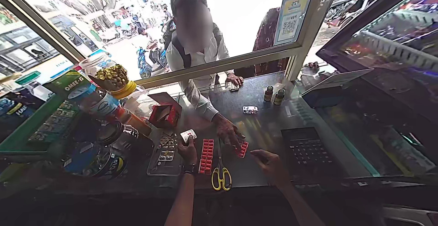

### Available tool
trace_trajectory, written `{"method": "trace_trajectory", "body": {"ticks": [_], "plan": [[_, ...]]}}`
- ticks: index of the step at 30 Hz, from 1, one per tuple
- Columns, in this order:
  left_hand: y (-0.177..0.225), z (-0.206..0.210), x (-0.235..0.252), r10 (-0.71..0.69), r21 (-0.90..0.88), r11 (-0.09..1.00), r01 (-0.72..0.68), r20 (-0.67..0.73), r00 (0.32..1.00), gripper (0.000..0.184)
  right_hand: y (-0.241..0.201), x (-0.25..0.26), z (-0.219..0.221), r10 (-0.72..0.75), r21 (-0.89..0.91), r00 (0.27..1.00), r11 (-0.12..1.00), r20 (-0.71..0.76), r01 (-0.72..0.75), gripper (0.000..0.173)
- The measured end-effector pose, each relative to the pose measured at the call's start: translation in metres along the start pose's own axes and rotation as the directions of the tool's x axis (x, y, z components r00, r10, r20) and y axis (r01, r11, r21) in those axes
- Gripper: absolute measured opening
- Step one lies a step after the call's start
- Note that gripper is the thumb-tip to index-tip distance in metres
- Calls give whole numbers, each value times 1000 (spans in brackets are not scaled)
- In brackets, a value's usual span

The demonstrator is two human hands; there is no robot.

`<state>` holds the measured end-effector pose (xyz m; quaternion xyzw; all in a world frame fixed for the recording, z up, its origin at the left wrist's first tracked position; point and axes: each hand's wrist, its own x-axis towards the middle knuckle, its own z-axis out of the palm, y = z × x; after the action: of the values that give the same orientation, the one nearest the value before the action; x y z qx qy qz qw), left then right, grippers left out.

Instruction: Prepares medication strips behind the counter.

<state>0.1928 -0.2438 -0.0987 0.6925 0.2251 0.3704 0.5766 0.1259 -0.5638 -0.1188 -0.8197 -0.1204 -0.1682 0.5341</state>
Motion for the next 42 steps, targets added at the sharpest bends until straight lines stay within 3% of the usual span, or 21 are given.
{"method": "trace_trajectory", "body": {"ticks": [18,39,42], "plan": [[-1,0,-1,16,20,1000,-16,36,999,26,-3,0,-4,16,-81,999,997,42,-13,21],[0,-1,-1,27,87,996,-29,27,999,26,0,0,-3,-14,-20,999,1000,36,15,20],[-5,0,-1,36,68,997,-38,29,999,27,-1,-1,-3,23,6,999,1000,26,-23,27]]}}
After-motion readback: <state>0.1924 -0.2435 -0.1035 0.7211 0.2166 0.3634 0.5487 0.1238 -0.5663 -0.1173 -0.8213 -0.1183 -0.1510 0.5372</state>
